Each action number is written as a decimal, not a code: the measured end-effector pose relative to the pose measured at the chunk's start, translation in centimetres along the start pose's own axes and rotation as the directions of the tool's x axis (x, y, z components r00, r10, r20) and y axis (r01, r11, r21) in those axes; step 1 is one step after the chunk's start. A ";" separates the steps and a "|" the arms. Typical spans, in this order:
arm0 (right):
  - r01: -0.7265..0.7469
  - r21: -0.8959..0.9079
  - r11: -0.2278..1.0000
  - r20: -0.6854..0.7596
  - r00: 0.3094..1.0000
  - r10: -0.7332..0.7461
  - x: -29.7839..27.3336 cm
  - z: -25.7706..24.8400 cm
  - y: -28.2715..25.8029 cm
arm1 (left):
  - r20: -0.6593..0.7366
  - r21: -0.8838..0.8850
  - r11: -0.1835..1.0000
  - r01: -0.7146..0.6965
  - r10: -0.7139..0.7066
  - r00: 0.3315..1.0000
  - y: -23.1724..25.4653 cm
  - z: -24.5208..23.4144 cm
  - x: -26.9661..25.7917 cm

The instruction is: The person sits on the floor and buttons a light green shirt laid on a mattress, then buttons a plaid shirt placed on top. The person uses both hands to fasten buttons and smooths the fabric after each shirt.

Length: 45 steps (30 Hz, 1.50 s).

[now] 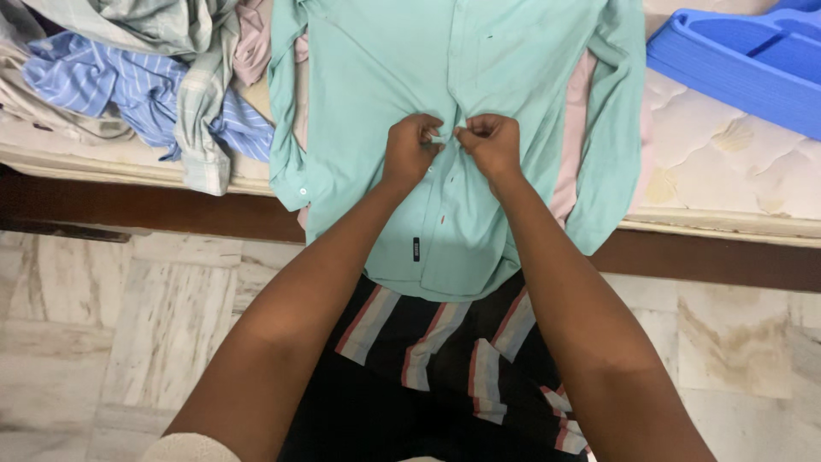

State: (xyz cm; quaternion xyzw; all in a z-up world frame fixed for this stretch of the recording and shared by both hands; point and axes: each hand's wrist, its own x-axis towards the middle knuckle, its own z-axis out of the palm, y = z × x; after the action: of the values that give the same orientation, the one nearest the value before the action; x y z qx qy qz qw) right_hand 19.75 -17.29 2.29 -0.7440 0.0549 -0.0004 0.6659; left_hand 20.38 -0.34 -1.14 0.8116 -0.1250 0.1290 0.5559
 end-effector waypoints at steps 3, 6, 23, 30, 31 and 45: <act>-0.009 -0.009 1.000 -0.012 1.000 0.009 0.0 -0.2 0.3 | 0.020 0.167 0.986 0.022 -0.026 0.999 0.8 -0.3 0.1; -0.002 -0.015 1.000 -0.012 1.000 0.002 -0.1 -0.1 0.7 | -0.042 0.234 0.971 -0.039 0.050 0.998 1.6 -0.4 0.2; 0.173 -0.044 0.984 -0.063 0.982 -0.175 0.5 0.3 0.3 | -0.066 0.016 1.000 0.024 -0.023 0.998 4.2 -0.9 0.7; 0.086 0.161 0.983 -0.070 0.995 -0.075 -1.0 0.3 -0.9 | -0.060 0.068 0.997 0.035 -0.031 0.998 5.3 -1.5 0.6; 0.103 0.156 0.982 -0.101 0.991 -0.088 -1.1 0.2 -0.9 | -0.062 0.079 0.996 0.044 -0.039 0.997 5.6 -1.6 0.5; 0.083 0.089 0.993 -0.106 0.992 -0.073 -0.9 1.2 -0.3 | -0.041 0.082 0.996 -0.045 0.049 0.998 6.4 -1.9 0.6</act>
State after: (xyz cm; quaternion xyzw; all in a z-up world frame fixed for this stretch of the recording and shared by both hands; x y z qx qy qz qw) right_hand 18.92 -15.98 2.49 -0.7127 0.0597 -0.0670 0.6957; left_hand 18.57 -0.85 5.28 0.8274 -0.1267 0.1647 0.5218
